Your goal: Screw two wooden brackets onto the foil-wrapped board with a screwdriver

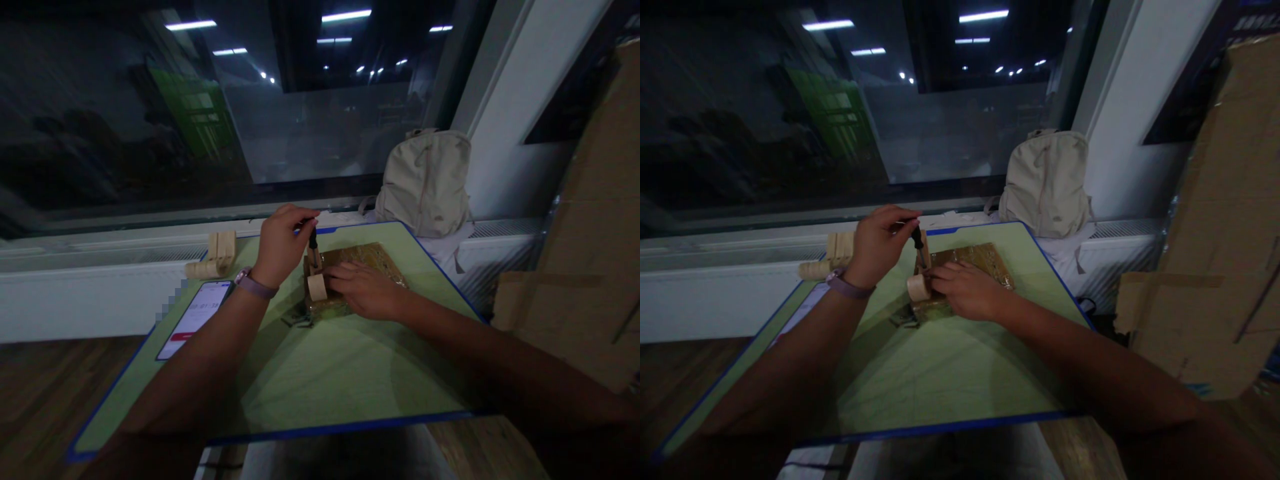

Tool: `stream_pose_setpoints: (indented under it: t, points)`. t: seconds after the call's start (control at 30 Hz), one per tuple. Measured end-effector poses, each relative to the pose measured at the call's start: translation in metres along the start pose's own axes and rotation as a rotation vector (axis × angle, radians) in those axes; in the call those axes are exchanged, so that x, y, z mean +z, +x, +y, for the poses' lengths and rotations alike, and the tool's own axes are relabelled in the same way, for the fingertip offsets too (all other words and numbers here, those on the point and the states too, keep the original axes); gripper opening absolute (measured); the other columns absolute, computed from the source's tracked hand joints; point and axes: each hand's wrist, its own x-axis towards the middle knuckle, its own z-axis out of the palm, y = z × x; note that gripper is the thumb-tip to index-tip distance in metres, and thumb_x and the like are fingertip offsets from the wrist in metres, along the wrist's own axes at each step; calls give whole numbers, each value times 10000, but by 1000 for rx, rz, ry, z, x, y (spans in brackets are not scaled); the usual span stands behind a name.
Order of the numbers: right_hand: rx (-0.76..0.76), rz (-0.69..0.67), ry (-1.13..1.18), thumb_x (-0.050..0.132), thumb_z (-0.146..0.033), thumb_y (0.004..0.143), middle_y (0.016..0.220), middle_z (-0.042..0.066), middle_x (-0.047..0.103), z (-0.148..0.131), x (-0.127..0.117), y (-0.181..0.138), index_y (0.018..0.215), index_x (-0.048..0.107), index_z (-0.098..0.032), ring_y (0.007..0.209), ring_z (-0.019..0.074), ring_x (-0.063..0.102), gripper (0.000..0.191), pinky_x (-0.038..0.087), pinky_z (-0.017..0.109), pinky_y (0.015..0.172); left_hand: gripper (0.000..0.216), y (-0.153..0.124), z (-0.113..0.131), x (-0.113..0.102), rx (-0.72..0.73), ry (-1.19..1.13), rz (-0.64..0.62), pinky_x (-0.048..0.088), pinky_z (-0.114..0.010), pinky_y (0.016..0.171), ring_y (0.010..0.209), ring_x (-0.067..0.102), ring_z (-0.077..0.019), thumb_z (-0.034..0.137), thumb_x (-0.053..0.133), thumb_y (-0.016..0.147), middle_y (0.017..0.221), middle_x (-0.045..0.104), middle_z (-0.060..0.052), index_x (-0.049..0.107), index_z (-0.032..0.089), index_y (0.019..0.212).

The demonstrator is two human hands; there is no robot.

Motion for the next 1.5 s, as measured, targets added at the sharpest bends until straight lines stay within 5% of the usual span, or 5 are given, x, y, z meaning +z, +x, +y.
stream_pose_setpoints:
  t: [0.33, 0.7, 0.9, 1.13, 1.5]
  points:
    - [-10, -3, -36, 509, -64, 868, 1307, 133, 618, 1, 0, 0, 1205, 602, -158, 1095, 257, 558, 363, 443, 429, 944, 127, -2, 5, 2, 36, 12, -19, 546, -278, 704, 813, 636, -163, 297, 657, 867, 971, 667, -56, 665, 184, 924]
    - [10, -42, -36, 511, -35, 831, 1283, 135, 623, 0, -3, 0, 1167, 614, -147, 1065, 266, 567, 369, 470, 439, 915, 136, -1, 3, -1, 16, 63, -31, 523, -296, 725, 809, 633, -172, 111, 560, 823, 884, 677, -36, 641, 185, 904]
    - [5, -15, -17, 477, -29, 863, 1219, 145, 640, -1, -3, 0, 1162, 622, -142, 1043, 258, 568, 351, 465, 436, 923, 57, 0, 3, -1, 67, 49, -13, 501, -287, 702, 818, 611, -177, 225, 650, 854, 867, 649, -39, 617, 180, 840]
    - [14, -23, -5, 471, -36, 879, 1262, 140, 628, -1, -2, 0, 1195, 615, -146, 1073, 265, 562, 364, 457, 444, 941, 119, 2, 2, -4, -14, -44, -45, 477, -266, 697, 765, 626, -145, 82, 574, 834, 818, 671, -2, 631, 183, 863]
    - [6, -22, 38, 467, -14, 836, 1306, 145, 608, -1, -4, 0, 1222, 609, -147, 1109, 274, 552, 432, 455, 463, 965, 104, 0, -1, 6, -53, -123, 49, 483, -258, 693, 738, 614, -128, 120, 610, 828, 828, 656, 4, 609, 190, 904]
